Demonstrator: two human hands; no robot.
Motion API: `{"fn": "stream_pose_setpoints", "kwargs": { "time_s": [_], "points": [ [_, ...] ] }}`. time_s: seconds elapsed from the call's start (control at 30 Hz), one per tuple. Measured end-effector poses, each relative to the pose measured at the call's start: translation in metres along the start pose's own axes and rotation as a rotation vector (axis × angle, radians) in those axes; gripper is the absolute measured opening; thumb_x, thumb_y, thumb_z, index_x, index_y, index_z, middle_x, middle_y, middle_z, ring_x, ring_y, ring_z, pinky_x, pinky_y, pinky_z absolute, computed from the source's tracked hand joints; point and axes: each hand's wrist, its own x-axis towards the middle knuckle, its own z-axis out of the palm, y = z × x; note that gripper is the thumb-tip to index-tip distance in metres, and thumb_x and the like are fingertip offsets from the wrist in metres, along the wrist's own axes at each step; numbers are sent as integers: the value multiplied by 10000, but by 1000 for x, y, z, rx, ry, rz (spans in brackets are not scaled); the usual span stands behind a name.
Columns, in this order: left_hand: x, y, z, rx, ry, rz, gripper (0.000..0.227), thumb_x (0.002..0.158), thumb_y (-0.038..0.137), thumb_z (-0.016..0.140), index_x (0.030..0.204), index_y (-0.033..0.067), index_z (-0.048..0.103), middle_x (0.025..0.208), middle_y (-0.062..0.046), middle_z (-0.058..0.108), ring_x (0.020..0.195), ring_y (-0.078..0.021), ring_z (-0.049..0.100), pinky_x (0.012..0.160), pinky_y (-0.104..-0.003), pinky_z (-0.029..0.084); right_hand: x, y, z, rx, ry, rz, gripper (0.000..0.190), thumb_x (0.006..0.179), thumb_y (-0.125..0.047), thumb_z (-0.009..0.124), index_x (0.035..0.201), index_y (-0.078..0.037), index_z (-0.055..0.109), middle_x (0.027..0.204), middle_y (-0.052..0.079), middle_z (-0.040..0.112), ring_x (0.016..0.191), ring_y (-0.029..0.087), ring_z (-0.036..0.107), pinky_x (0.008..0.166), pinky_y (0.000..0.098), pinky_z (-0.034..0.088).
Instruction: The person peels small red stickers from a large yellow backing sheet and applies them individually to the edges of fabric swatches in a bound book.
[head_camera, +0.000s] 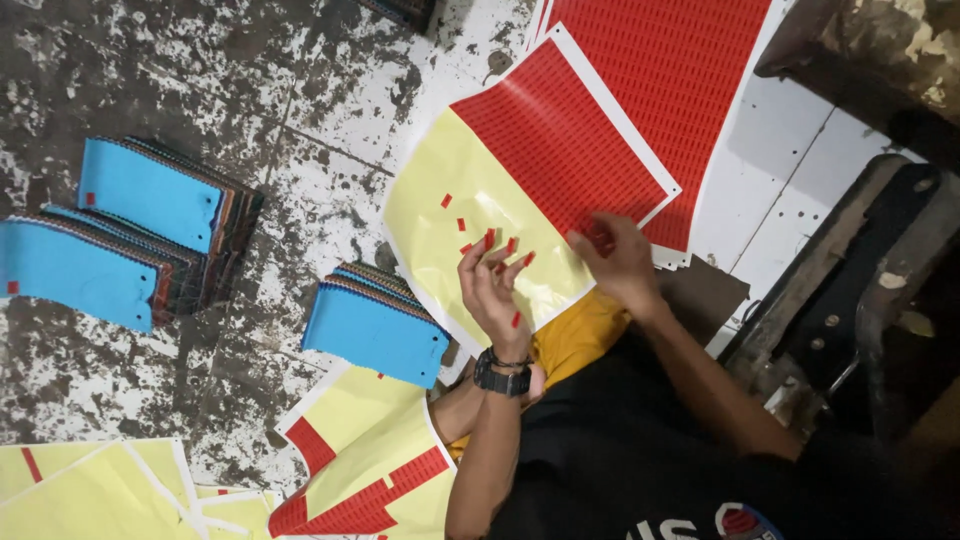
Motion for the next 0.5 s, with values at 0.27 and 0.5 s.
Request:
{"fn": "stream_pose_setpoints", "kwargs": {
  "time_s": [0.27,0.5],
  "points": [
    [-3,-4,-13,16,10,1,348,1014,223,501,1227,-36,593,1076,-175,617,961,-239,654,800,-454,665,-10,19,19,-11,37,132,366,815,-421,885,1015,-128,795,823,91,733,772,223,725,674,312,592],
    [1,8,-5,-135,73,-125,324,1036,215,458,1207,-32,580,1204,-205,614,936,-228,662,760,-486,668,-21,6,26,43,208,62,225,839,-352,909,861,-180,766,773,3,707,717,145,704,621,245,567]
  ]
}}
